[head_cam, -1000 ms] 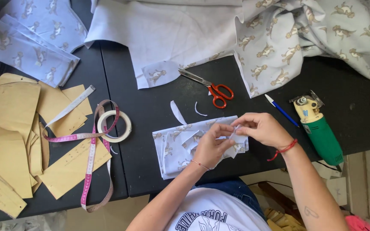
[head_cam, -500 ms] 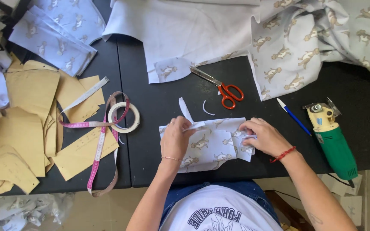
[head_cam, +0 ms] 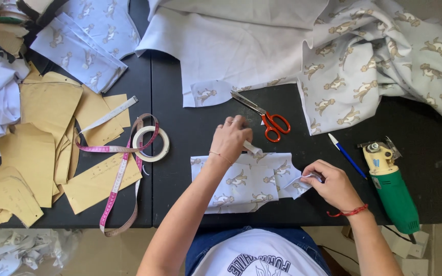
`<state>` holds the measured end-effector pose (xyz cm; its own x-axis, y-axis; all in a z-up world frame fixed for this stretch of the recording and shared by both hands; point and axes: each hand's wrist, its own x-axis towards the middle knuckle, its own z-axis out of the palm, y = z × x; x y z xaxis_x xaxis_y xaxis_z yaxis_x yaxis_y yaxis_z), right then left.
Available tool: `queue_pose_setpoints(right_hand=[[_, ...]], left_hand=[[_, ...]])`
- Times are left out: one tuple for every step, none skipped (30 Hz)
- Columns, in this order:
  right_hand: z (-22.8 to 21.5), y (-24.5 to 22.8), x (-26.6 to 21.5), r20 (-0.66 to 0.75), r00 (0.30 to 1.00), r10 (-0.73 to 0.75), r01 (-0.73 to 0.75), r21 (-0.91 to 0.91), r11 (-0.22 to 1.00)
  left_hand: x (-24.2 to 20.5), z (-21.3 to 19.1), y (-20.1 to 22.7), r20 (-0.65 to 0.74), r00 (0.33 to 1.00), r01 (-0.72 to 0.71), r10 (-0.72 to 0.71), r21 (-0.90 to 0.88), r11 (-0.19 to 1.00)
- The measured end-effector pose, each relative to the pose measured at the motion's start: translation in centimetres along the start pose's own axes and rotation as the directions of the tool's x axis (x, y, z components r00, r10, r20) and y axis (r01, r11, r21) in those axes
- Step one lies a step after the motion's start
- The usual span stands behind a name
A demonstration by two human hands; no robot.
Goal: The person cuts a piece of patterned fabric with scissors, then uses a paper pattern and a pen to trace a shape onto a larger piece of fabric. They then use an electric rotary cutter to cut the fabric along the traced lines.
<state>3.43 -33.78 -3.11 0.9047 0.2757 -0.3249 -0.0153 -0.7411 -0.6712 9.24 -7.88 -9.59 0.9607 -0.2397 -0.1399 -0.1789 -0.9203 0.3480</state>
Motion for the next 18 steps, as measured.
queue_pose_setpoints(right_hand=[[-0.2, 0.0, -0.5, -0.011, 1.000, 0.000, 0.000, 0.001, 1.000], [-0.2, -0.1, -1.1, -0.007, 1.000, 0.004, -0.004, -0.004, 1.000], [-0.3, -0.3, -1.1, -0.018, 1.000, -0.013, 0.013, 0.000, 1.000], [-0.4, -0.5, -1.2, -0.029, 0.999, -0.030, 0.030, 0.003, 1.000], [-0.4, -0.4, -1.2, -0.022, 0.999, -0.044, 0.044, -0.001, 0.999], [-0.3, -0.3, -1.3, -0.064, 0.995, -0.073, 0.076, 0.032, 0.997], [-0.1, -0.3, -1.3, -0.100, 0.990, -0.104, 0.111, 0.067, 0.992], [-0.2, -1.1, -1.4, -0.087, 0.989, -0.121, 0.127, 0.066, 0.990], [-0.3, -1.8, -1.6, -0.107, 0.991, -0.083, 0.094, 0.102, 0.990], [-0.5, -2.5, -1.7, -0.124, 0.991, -0.044, 0.061, 0.138, 0.989], [-0.4, -3.0, -1.6, -0.127, 0.991, -0.047, 0.064, 0.134, 0.989], [-0.4, -3.5, -1.5, -0.132, 0.988, -0.076, 0.094, 0.136, 0.986], [-0.3, -4.0, -1.3, -0.140, 0.985, -0.105, 0.124, 0.137, 0.983], [-0.2, -4.8, -1.2, -0.144, 0.984, -0.109, 0.128, 0.131, 0.983], [-0.2, -5.7, -1.0, -0.128, 0.982, -0.142, 0.159, 0.140, 0.977], [0.0, -6.6, -0.9, -0.111, 0.978, -0.174, 0.190, 0.151, 0.970], [0.3, -7.0, -1.0, -0.098, 0.978, -0.186, 0.199, 0.141, 0.970], [0.9, -7.6, -1.0, -0.120, 0.974, -0.193, 0.213, 0.192, 0.958]], left_hand=[[0.5, 1.5, 0.2, 0.007, 0.991, -0.132, 0.132, -0.046, 0.990], [0.3, 1.7, 0.5, 0.008, 0.991, -0.131, 0.131, -0.054, 0.990], [0.5, 1.6, 0.4, 0.043, 0.983, -0.178, 0.181, -0.055, 0.982], [0.7, 1.5, 0.4, 0.078, 0.970, -0.226, 0.230, -0.056, 0.973], [0.6, 1.7, 0.5, 0.070, 0.974, -0.213, 0.217, -0.054, 0.975], [0.5, 1.9, 0.5, 0.040, 0.984, -0.170, 0.171, -0.031, 0.985], [0.1, 2.0, 0.3, 0.011, 0.993, -0.119, 0.119, -0.008, 0.993], [-0.1, 1.1, -0.1, 0.004, 0.995, -0.099, 0.099, -0.004, 0.995], [0.0, 0.2, -0.4, -0.044, 0.999, -0.007, 0.001, -0.145, 0.989], [0.1, -0.8, -0.6, -0.079, 0.992, 0.075, -0.102, -0.287, 0.955], [0.8, -0.8, -1.9, -0.084, 0.991, 0.073, -0.101, -0.289, 0.955], [1.5, -0.9, -3.1, -0.174, 0.964, 0.128, -0.203, -0.367, 0.921], [2.3, -0.9, -4.4, -0.254, 0.918, 0.168, -0.305, -0.448, 0.878], [2.5, -1.8, -4.9, -0.260, 0.917, 0.163, -0.303, -0.451, 0.877], [2.6, -2.5, -5.4, -0.298, 0.907, 0.136, -0.297, -0.461, 0.877], [2.5, -3.2, -6.0, -0.336, 0.896, 0.109, -0.291, -0.469, 0.877], [1.4, -4.1, -5.4, -0.342, 0.888, 0.118, -0.307, -0.477, 0.871], [0.1, -5.0, -4.9, -0.303, 0.884, 0.072, -0.355, -0.663, 0.745]])
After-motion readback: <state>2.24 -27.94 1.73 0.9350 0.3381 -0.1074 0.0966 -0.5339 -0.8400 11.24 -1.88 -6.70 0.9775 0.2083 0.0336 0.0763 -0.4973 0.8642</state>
